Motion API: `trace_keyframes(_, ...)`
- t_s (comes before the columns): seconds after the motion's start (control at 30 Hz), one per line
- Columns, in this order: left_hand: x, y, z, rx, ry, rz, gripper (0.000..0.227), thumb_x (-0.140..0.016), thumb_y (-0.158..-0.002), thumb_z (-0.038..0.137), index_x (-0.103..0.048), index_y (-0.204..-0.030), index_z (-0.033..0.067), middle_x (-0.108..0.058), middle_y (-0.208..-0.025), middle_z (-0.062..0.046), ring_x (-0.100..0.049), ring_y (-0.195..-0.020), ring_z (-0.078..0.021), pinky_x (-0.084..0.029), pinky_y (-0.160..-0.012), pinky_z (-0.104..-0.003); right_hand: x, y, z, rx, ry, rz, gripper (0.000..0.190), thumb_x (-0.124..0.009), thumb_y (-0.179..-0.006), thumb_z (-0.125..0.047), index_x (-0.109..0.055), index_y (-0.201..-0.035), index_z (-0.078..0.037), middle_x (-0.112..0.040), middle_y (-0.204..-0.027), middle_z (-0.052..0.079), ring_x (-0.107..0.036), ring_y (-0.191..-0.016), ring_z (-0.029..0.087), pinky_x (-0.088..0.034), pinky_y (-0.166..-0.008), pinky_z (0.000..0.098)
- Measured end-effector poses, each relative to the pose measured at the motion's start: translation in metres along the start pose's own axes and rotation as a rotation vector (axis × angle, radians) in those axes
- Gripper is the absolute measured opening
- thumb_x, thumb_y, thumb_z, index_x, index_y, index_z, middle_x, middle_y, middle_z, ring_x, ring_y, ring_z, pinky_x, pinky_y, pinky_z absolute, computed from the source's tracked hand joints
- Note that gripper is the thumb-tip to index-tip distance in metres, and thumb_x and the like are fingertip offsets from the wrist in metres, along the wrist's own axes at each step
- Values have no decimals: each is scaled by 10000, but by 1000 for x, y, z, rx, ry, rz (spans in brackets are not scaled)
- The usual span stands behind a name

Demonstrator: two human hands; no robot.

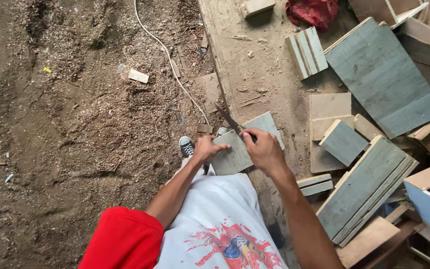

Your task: The person uses a hand saw to cut a small rectangular piece of wood placed on a wooden workbench. They hold the wood steady with the left hand and saw with the right hand, completing the cut and separating the piece.

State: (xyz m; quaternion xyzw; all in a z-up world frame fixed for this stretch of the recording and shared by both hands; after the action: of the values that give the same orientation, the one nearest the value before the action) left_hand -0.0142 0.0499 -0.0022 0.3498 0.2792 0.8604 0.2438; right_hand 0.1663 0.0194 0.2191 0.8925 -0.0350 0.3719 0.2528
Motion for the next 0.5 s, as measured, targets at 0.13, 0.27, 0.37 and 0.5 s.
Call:
trace_keyframes(0.13,2,4,11,39,-15,-44,742,-861,-609,643,-811,-1072,66,-782,-947,-186,-771,-891,-294,-592,-835,-427,43,29,-12,78,-73,-2,293,-611,-977,-275,-758,-1132,-74,-770,-904,125,-712,-785,221,-550,-714,351)
trace_keyframes(0.27,10,21,-1,-34,24,-55,737,-821,-665,652,-795,-1112,66,-785,-944,-196,-771,-886,-304,-588,-842,-429,111,95,-3,-381,-422,-205,287,-609,-1055,-261,-767,-1179,-56,-510,-662,177,-396,-530,254,-288,-486,428)
trace_keyframes(0.37,7,9,11,-4,-4,-92,782,-843,-625,662,-780,-1130,69,-779,-963,-193,-775,-891,-304,-595,-840,-423,122,96,1,-429,-206,-139,251,-610,-1053,-238,-783,-1157,-90,-591,-699,259,-496,-559,298,-375,-528,456)
trace_keyframes(0.5,2,5,3,-9,2,-74,814,-829,-630,670,-761,-1180,74,-780,-975,-207,-781,-903,-305,-600,-843,-420,54,41,-12,-10,-64,1,286,-590,-962,-263,-764,-1097,-81,-780,-855,146,-743,-729,230,-558,-686,366)
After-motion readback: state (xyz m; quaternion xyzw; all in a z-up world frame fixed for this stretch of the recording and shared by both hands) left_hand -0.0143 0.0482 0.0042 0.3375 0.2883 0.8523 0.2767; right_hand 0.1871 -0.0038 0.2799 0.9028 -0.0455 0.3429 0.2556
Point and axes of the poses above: each hand's wrist, its own y-axis away from the middle knuckle, its own x-axis out of the back of the hand, z = x × y, the point moved 2 cm from there along -y, towards the middle knuckle
